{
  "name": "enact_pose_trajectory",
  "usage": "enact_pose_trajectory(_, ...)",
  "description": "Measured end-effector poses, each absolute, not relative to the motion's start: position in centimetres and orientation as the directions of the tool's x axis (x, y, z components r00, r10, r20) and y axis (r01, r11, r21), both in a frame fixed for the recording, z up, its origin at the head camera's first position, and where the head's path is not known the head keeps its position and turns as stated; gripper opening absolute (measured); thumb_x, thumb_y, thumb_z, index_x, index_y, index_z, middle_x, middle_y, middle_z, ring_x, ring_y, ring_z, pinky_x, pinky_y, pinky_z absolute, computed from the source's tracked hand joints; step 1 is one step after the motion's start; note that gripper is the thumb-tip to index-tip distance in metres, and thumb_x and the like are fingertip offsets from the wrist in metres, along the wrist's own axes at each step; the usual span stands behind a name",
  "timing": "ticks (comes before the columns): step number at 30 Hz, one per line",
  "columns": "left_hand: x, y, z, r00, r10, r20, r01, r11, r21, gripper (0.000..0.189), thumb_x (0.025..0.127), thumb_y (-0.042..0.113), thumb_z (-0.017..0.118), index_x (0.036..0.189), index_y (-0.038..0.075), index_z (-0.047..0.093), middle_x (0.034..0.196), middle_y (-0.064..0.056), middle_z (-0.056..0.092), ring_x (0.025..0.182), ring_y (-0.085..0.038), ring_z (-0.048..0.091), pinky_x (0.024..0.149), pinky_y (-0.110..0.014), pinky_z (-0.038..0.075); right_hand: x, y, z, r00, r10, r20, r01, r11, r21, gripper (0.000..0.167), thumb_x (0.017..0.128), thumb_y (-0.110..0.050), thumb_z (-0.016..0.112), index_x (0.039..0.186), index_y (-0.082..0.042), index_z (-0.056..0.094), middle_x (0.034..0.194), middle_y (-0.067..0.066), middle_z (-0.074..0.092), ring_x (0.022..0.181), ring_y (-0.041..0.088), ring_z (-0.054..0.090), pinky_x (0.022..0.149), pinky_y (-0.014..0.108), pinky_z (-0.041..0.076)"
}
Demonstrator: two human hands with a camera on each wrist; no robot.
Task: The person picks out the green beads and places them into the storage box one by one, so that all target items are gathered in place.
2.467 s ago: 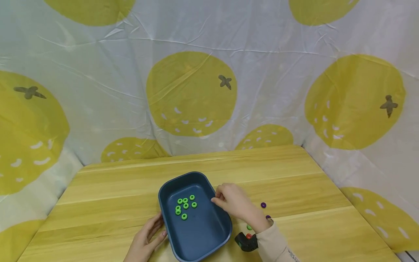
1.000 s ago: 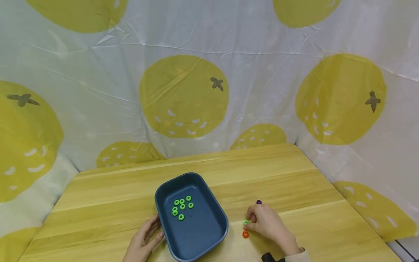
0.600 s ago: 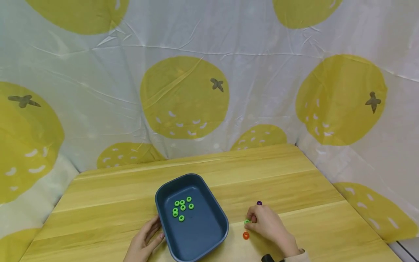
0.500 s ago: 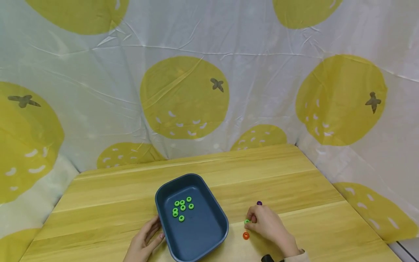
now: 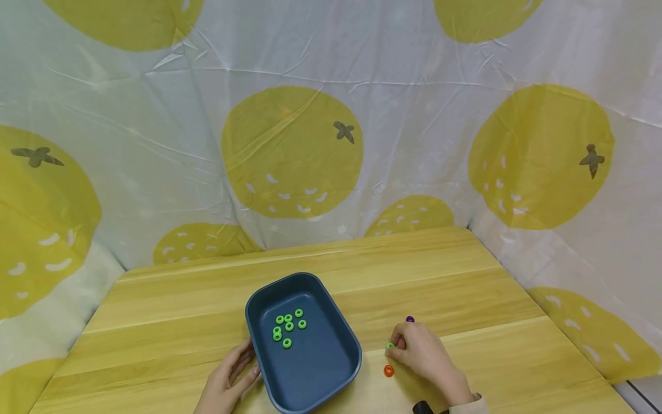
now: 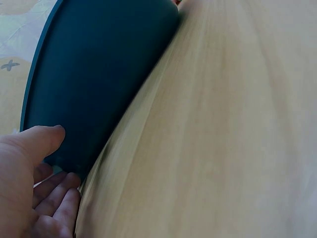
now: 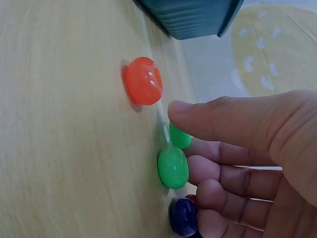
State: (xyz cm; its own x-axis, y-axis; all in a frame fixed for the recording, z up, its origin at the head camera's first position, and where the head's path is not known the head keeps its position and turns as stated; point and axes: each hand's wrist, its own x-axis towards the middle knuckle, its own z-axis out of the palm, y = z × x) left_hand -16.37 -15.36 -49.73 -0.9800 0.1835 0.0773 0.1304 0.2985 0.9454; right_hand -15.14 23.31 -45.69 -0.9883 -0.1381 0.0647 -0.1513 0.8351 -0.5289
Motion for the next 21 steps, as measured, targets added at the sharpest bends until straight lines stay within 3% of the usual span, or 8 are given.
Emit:
enact_pose_trajectory(11, -16.3, -15.3, -49.9, -0.981, 0.171, 0.089, 0.136, 0.29, 0.947, 0.058, 0.092, 0.017, 0.071, 0.141, -0.002, 0.049, 0.14, -0.019, 0.054, 0.128, -0.037, 0.052, 0.1, -0.012, 0.045, -16.0, 23.4, -43.9, -0.985, -0.166, 0.043, -0.161, 0.81, -0.563, 0.014, 0.085, -0.019, 0.077, 0.081, -0.012, 0.065, 0.068, -0.009, 0.054, 0.059, 0.001, 0.045, 0.051, 0.019, 0.042)
enact_pose_trajectory(21, -16.4, -15.3, -49.9, -0.981, 0.173, 0.086, 0.135, 0.299, 0.945, 0.058, 0.092, 0.02, 0.07, 0.141, -0.003, 0.048, 0.141, -0.02, 0.053, 0.128, -0.037, 0.052, 0.101, -0.013, 0.045, -18.4, 20.0, -39.3, -0.955, -0.241, 0.174, -0.297, 0.824, -0.483, 0.014, 0.085, -0.023, 0.078, 0.084, -0.014, 0.067, 0.071, -0.011, 0.055, 0.061, 0.001, 0.046, 0.054, 0.019, 0.043)
